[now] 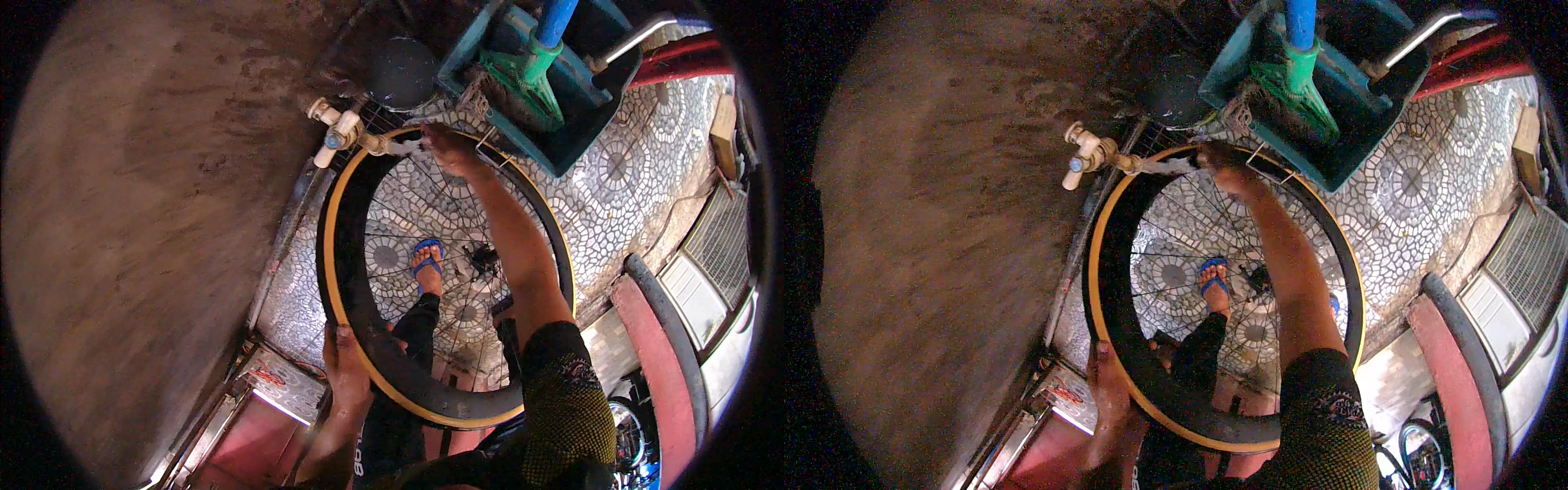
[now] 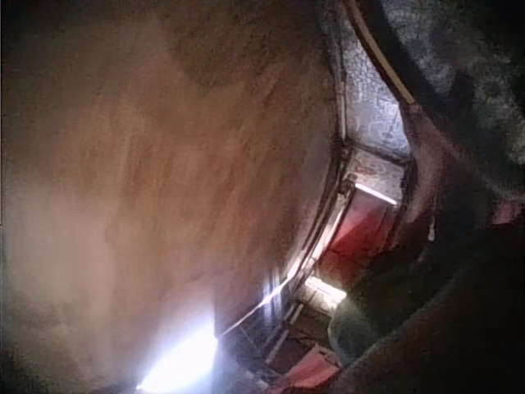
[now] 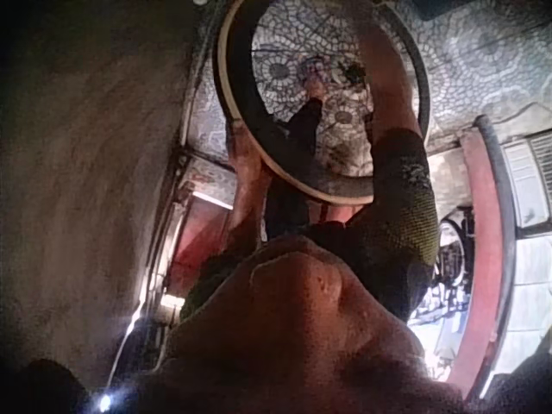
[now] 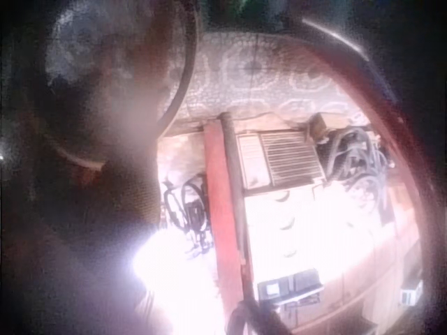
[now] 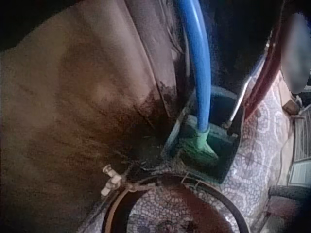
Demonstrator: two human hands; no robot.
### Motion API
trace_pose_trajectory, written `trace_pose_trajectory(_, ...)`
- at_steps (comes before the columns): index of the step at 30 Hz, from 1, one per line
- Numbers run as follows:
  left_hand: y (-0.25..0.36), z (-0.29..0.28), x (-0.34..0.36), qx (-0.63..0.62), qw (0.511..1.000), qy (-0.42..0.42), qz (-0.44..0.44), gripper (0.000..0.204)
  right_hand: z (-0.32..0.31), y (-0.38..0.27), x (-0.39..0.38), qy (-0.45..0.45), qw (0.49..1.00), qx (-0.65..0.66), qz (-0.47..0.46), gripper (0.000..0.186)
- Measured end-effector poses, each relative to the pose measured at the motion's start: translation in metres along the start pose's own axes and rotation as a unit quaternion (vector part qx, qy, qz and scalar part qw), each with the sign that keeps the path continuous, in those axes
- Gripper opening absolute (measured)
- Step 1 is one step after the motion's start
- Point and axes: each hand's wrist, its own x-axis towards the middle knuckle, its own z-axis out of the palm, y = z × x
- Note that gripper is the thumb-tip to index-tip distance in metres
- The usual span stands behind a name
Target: The person rinses a bicycle wheel under a tap, then carries it into a workshop and mounts it onto a repair stand. They adjust the hub and axle components by hand, spinning the wheel to check alignment.
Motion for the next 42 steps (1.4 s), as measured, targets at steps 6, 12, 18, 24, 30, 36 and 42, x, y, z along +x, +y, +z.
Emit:
trace_pose_trajectory(6, -0.002, 0.003, -0.004, 0.002, 0.994, 0.107, -0.009, 0.049, -0.002, 0.004, -0.032, -0.009, 0.978, -0.065, 0.197, 0.069)
trace_pose_trajectory(12, -0.014, -0.019, 0.0, 0.029, 0.996, 0.08, 0.001, 0.056, -0.009, -0.009, -0.023, -0.056, 0.978, 0.039, 0.199, 0.079)
trace_pose_trajectory(18, -0.001, -0.008, 0.008, 0.09, 0.993, 0.069, -0.02, 0.072, 0.011, 0.073, -0.061, -0.063, 0.981, -0.044, 0.179, 0.057)
trace_pose_trajectory(24, -0.014, -0.013, -0.003, 0.083, 0.991, 0.103, 0.007, 0.063, 0.012, 0.018, -0.043, -0.094, 0.974, -0.042, 0.203, 0.057)
trace_pose_trajectory(30, -0.002, -0.01, 0.016, 0.019, 0.998, 0.056, -0.024, 0.052, -0.003, 0.082, -0.057, -0.049, 0.97, -0.046, 0.233, 0.046)
trace_pose_trajectory(36, -0.015, -0.026, 0.01, 0.032, 0.998, 0.048, -0.007, 0.064, 0.009, -0.18, -0.005, 0.061, 0.998, 0.029, -0.005, 0.049)
trace_pose_trajectory(42, -0.029, -0.065, 0.047, 0.037, 0.996, 0.081, 0.012, 0.075, 0.012, -0.359, -0.055, -0.031, 0.978, 0.073, -0.191, 0.047)
